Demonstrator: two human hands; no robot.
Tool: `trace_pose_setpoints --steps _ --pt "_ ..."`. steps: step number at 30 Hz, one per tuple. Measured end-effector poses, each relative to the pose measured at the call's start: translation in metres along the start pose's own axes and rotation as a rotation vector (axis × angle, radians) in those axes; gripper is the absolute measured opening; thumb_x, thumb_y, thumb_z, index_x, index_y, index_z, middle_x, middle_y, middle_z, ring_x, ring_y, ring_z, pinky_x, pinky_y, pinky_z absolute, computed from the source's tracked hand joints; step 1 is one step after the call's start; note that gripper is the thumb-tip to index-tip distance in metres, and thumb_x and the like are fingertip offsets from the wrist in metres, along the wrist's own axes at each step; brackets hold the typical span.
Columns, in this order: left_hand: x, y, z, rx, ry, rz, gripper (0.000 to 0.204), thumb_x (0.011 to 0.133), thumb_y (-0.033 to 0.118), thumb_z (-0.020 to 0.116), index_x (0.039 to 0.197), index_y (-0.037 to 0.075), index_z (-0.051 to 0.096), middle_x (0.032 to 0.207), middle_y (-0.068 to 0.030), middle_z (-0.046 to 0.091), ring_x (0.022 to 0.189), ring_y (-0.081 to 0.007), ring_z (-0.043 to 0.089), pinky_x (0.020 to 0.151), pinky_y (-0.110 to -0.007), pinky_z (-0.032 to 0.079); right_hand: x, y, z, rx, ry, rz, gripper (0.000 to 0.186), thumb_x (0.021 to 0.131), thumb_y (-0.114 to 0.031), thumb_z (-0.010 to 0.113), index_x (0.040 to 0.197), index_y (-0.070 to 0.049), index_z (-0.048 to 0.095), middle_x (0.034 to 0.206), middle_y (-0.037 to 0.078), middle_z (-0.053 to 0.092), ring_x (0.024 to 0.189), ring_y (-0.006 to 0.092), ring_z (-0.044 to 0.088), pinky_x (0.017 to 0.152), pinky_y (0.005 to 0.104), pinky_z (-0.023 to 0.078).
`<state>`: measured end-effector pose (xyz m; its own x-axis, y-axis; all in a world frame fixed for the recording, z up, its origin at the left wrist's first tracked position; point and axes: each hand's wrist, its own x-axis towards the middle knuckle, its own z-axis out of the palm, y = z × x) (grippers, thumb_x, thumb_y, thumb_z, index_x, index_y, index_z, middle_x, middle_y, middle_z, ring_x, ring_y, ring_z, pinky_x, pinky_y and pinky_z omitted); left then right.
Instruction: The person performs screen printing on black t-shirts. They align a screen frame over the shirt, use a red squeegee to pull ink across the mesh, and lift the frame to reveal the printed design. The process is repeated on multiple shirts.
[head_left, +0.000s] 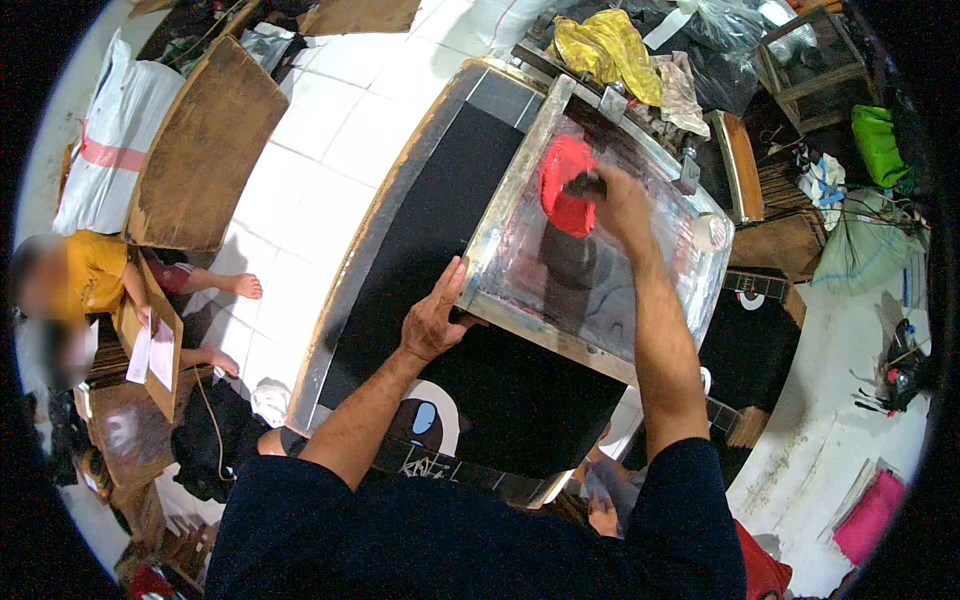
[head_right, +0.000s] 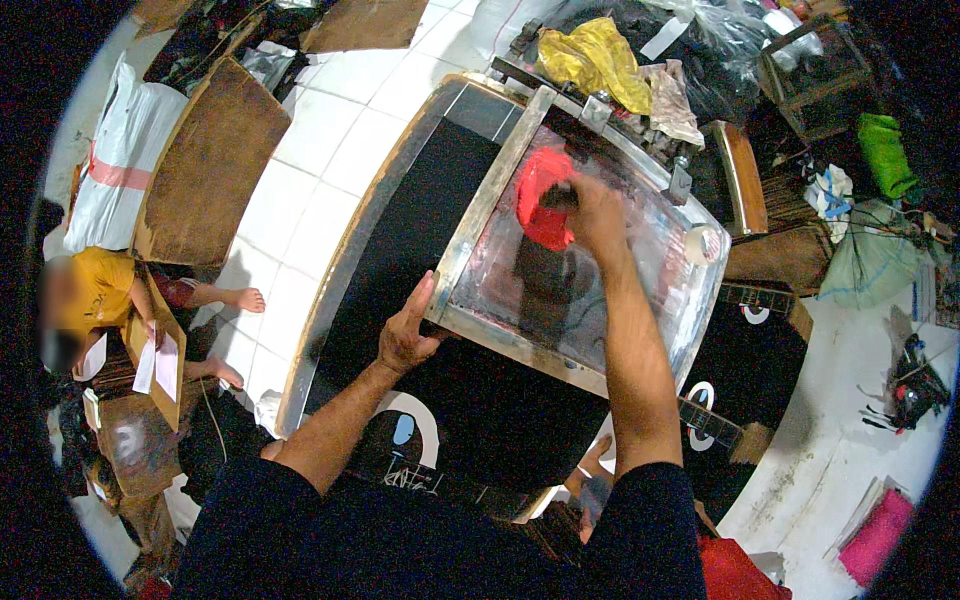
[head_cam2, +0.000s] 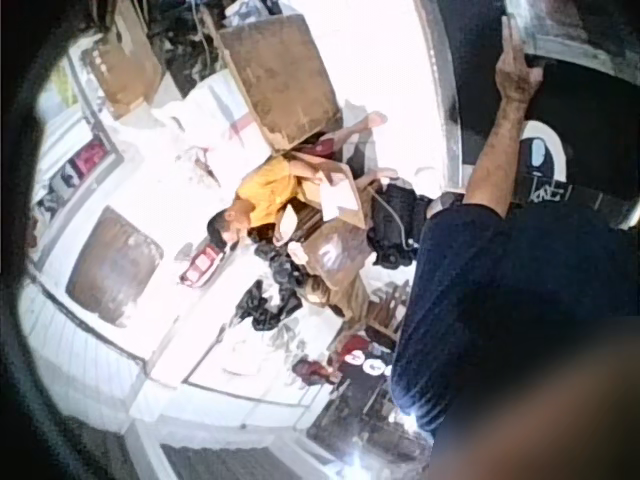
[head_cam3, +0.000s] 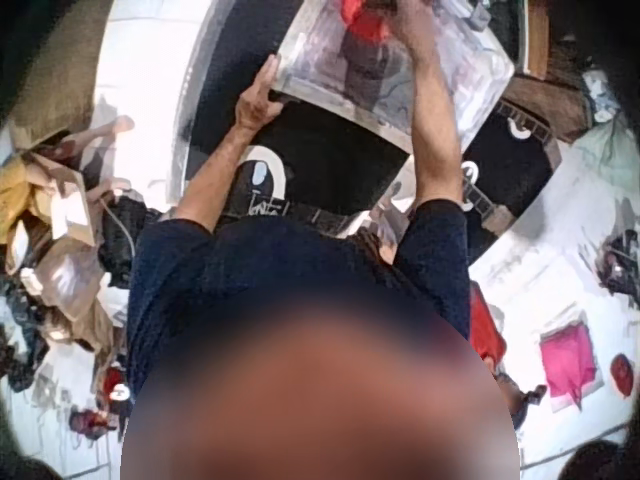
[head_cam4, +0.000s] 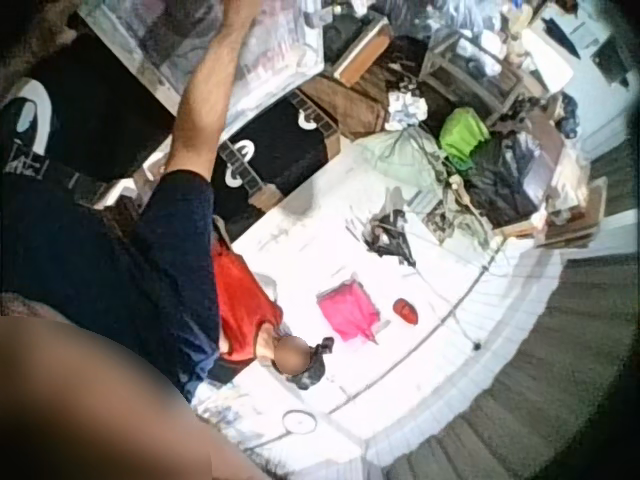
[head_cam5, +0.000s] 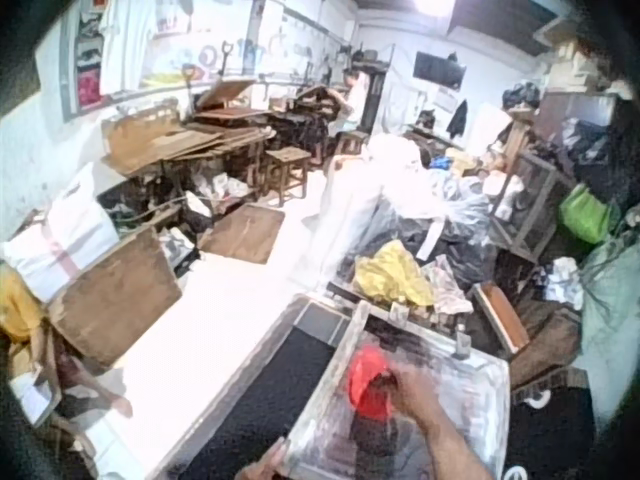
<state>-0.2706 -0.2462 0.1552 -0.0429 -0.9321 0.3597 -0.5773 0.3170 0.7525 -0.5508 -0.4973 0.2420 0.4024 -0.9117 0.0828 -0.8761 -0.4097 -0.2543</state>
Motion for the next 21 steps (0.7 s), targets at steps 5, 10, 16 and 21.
trace_pose_setpoints --steps 5,10,16,21 --pt "-0.002 0.001 0.000 -0.048 -0.046 -0.039 0.108 0.072 0.011 0.089 0.161 0.010 0.028 0.159 -0.0217 0.044 0.134 -0.0386 0.058 0.101 -0.040 0.057 0.053 0.015 0.000 0.051 0.009 0.005 0.039 0.079 -0.007 0.073 0.117 -0.009 0.069 0.114 0.015 0.074 0.105 0.0379 0.070 0.087 0.0507 0.055" --pt "-0.002 0.002 0.000 -0.004 -0.048 -0.041 0.105 0.075 0.016 0.089 0.160 0.009 0.030 0.159 -0.0225 0.044 0.132 -0.0387 0.060 0.100 -0.040 0.058 -0.019 -0.016 0.014 0.081 0.172 0.031 0.027 0.079 -0.004 0.074 0.105 -0.008 0.068 0.103 0.016 0.071 0.104 0.0398 0.066 0.088 0.0482 0.052" --pt "-0.002 0.003 -0.001 0.004 -0.036 -0.031 0.100 0.075 0.023 0.090 0.158 0.008 0.036 0.157 -0.0234 0.045 0.128 -0.0385 0.062 0.095 -0.040 0.059 -0.091 -0.045 0.017 0.072 0.291 0.027 0.048 0.070 0.004 0.068 0.115 -0.011 0.067 0.117 0.012 0.069 0.115 0.0353 0.063 0.098 0.0455 0.048" --pt "-0.002 0.003 -0.001 -0.023 -0.052 -0.073 0.090 0.078 0.022 0.089 0.154 0.006 0.044 0.157 -0.0248 0.045 0.137 -0.0389 0.055 0.102 -0.040 0.056 -0.129 -0.085 0.009 0.093 0.503 0.083 0.056 0.072 0.005 0.066 0.126 -0.013 0.068 0.130 0.011 0.069 0.128 0.0329 0.061 0.106 0.0451 0.045"
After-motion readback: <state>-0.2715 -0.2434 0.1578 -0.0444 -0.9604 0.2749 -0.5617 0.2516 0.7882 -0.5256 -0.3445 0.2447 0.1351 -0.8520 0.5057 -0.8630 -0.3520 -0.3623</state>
